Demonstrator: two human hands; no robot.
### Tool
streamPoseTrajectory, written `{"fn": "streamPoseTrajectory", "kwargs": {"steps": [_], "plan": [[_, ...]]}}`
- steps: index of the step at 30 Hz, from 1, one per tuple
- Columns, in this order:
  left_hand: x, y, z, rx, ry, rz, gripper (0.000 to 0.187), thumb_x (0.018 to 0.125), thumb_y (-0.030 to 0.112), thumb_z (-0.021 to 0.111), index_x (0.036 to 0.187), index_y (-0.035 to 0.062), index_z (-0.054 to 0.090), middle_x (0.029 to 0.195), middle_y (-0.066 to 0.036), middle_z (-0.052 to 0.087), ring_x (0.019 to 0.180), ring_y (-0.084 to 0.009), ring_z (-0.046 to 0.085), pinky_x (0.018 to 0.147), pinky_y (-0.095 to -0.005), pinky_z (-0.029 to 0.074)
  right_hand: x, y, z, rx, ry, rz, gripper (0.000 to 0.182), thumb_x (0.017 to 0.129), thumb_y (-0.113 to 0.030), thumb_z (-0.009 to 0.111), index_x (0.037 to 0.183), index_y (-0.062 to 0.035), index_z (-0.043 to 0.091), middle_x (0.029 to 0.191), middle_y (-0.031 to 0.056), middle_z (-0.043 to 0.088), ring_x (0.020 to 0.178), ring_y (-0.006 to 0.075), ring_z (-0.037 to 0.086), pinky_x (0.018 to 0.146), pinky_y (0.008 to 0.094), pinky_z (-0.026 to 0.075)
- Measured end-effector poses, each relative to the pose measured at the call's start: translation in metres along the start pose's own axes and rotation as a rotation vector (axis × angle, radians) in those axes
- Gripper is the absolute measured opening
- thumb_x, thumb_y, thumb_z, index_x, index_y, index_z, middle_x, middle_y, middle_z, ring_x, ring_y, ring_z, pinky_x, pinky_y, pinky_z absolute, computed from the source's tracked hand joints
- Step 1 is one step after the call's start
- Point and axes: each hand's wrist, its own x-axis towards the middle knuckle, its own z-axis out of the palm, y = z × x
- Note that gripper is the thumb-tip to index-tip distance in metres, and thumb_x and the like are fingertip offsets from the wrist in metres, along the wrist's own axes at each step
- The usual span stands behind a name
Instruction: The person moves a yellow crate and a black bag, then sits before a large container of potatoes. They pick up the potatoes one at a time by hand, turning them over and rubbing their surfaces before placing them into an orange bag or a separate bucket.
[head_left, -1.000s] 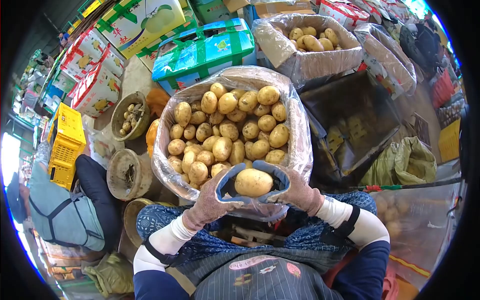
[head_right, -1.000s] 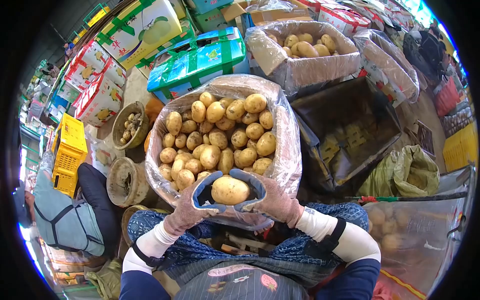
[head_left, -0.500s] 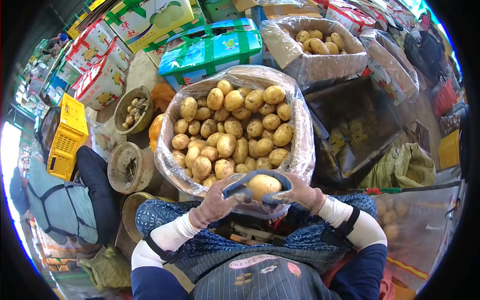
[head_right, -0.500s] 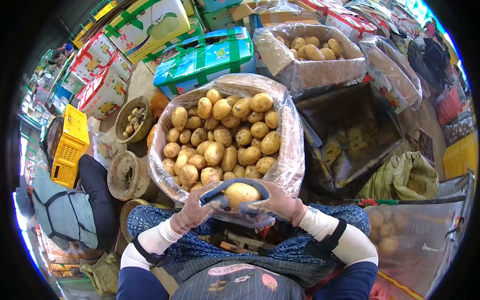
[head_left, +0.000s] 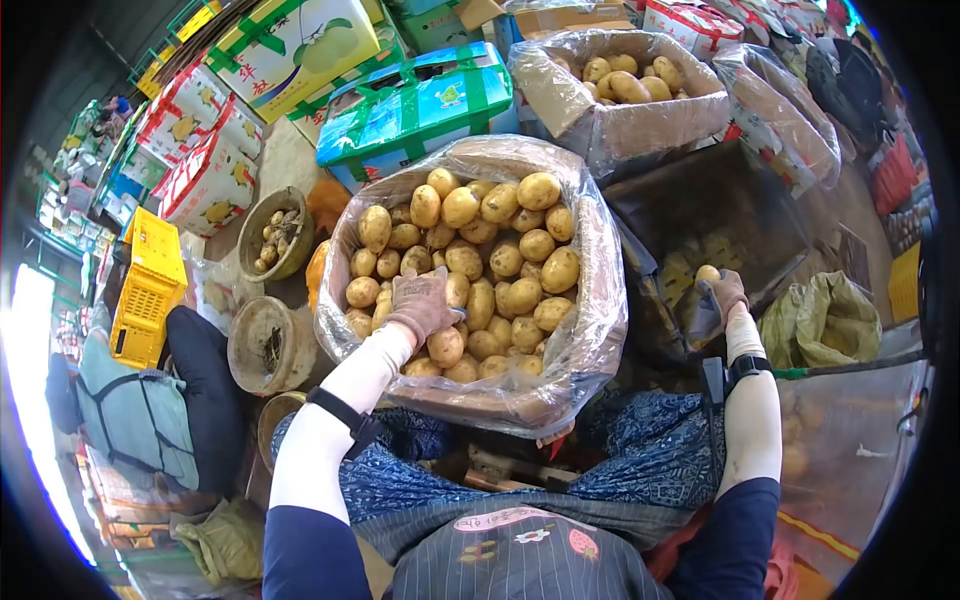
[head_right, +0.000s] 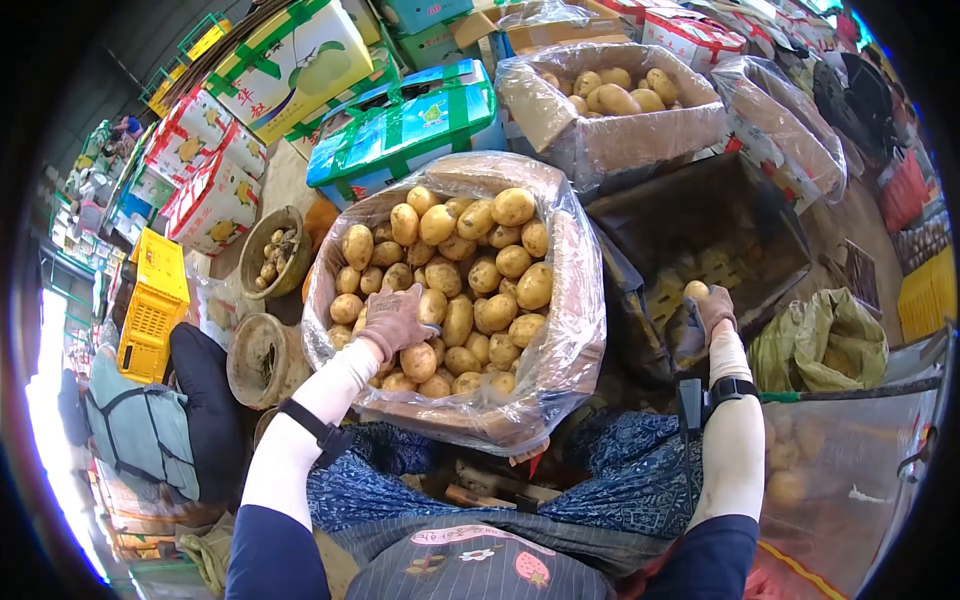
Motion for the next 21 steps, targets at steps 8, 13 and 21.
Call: {"fn": "streamPoseTrajectory", "kwargs": {"steps": [8, 13, 21], "plan": [[-0.023, -0.028, 0.008, -1.038, 0.170, 0.357, 0.073, 0.074, 0.036, 0.077, 0.135, 0.0074, 0.049, 0.120, -0.013, 0.062, 0.113, -0.0238, 0.059, 0.092, -0.0351, 0.050, -0.094, -0.139, -0.037, 0.690, -0.324, -0.295, 0.027, 0.093, -0.005, 0.057, 0.119, 0.0013, 0.061, 0.095, 0.0057, 0.067, 0.068, 0.0101, 0.061, 0.060, 0.0243, 0.052], [-0.093, 0.008, -0.029, -1.721, -0.097, 0.341, 0.087, 0.072, 0.039, 0.083, 0.139, 0.0001, 0.042, 0.130, -0.013, 0.054, 0.113, -0.0208, 0.058, 0.088, -0.0306, 0.054, -0.186, -0.221, -0.048, 0.613, -0.635, -0.618, 0.031, 0.095, -0.009, 0.056, 0.125, -0.0024, 0.059, 0.103, 0.0105, 0.068, 0.080, 0.0113, 0.065, 0.069, 0.0244, 0.054], [-0.108, 0.035, -0.021, -1.295, 0.172, 0.535, 0.077, 0.073, 0.026, 0.083, 0.135, -0.0010, 0.046, 0.126, -0.015, 0.056, 0.116, -0.0220, 0.055, 0.098, -0.0338, 0.044, -0.241, -0.217, -0.004, 1.084, -1.244, -0.201, 0.059, 0.103, -0.047, 0.034, 0.118, 0.0041, 0.057, 0.094, 0.0147, 0.069, 0.073, 0.0166, 0.067, 0.060, 0.0268, 0.057]]}}
